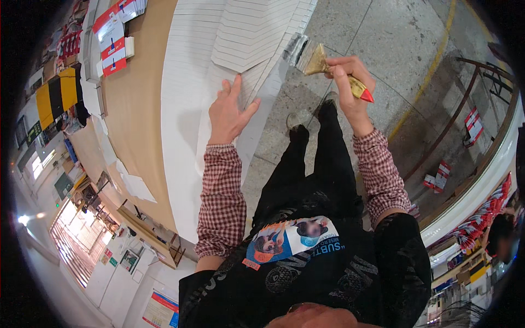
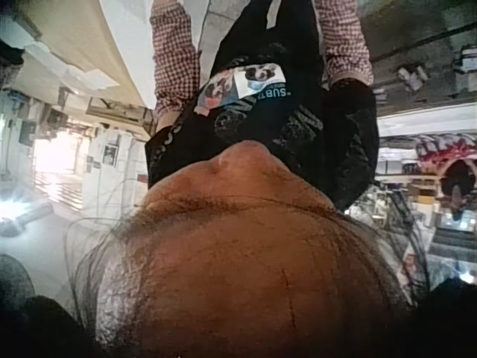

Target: Apply adhesive to the edges of folded paper sheets using a brush.

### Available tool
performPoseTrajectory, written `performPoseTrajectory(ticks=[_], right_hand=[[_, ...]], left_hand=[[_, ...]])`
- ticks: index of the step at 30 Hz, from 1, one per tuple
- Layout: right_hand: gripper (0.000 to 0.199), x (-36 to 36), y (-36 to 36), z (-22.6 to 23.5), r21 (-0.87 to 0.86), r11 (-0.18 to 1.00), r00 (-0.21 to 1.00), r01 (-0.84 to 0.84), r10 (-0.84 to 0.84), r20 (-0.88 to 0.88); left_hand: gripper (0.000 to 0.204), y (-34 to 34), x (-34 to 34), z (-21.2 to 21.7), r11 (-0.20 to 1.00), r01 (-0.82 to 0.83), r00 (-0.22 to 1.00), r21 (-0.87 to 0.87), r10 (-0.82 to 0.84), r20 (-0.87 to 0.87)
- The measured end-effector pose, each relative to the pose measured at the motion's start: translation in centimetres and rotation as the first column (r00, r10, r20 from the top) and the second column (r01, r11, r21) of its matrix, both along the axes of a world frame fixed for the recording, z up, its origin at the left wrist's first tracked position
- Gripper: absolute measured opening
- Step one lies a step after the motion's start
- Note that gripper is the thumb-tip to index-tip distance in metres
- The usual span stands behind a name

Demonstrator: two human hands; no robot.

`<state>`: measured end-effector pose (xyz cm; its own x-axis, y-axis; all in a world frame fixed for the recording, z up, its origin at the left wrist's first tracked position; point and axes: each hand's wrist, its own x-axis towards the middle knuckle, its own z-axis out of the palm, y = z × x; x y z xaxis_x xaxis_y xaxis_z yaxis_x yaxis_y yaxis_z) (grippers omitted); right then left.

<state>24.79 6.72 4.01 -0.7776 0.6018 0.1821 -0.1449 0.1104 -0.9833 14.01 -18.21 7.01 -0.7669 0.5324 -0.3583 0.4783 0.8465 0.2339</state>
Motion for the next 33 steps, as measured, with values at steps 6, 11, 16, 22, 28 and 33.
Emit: performPoseTrajectory(ticks=[6,11,16,22,28,33], right_hand=[[0.013,-0.1,-1.0,-2.2,0.034,0.998,0.999,-0.044,0.044,0.007],[0.014,2.8,-2.1,0.2,-0.057,0.998,0.999,-0.02,0.023,0.042],[0.015,4.2,-2.8,0.7,-0.154,0.987,0.998,0.051,-0.044,0.046],[0.014,4.3,-3.7,-0.1,-0.006,1.0,0.998,-0.007,0.008,0.06],[0.013,2.2,-3.7,-1.1,-0.002,0.999,0.999,0.044,-0.044,0.006],[0.012,1.6,-4.7,-2.3,-0.029,1.0,1.0,0.006,-0.006,0.009]], left_hand=[[0.078,0.4,0.5,-1.1,0.997,0.048,0.993,-0.052,-0.054,-0.103],[0.086,0.8,3.2,-3.3,0.999,-0.038,0.973,-0.033,0.03,-0.23],[0.101,-0.7,7.9,-5.1,0.981,-0.192,0.908,0.013,0.183,-0.376],[0.096,-3.7,6.0,-3.2,0.998,-0.06,0.979,0.003,0.06,-0.196],[0.078,-5.0,3.6,-0.9,0.998,-0.026,0.998,0.051,0.029,-0.06],[0.077,-5.1,2.9,-0.5,0.999,0.009,1.0,0.048,-0.008,-0.03]])
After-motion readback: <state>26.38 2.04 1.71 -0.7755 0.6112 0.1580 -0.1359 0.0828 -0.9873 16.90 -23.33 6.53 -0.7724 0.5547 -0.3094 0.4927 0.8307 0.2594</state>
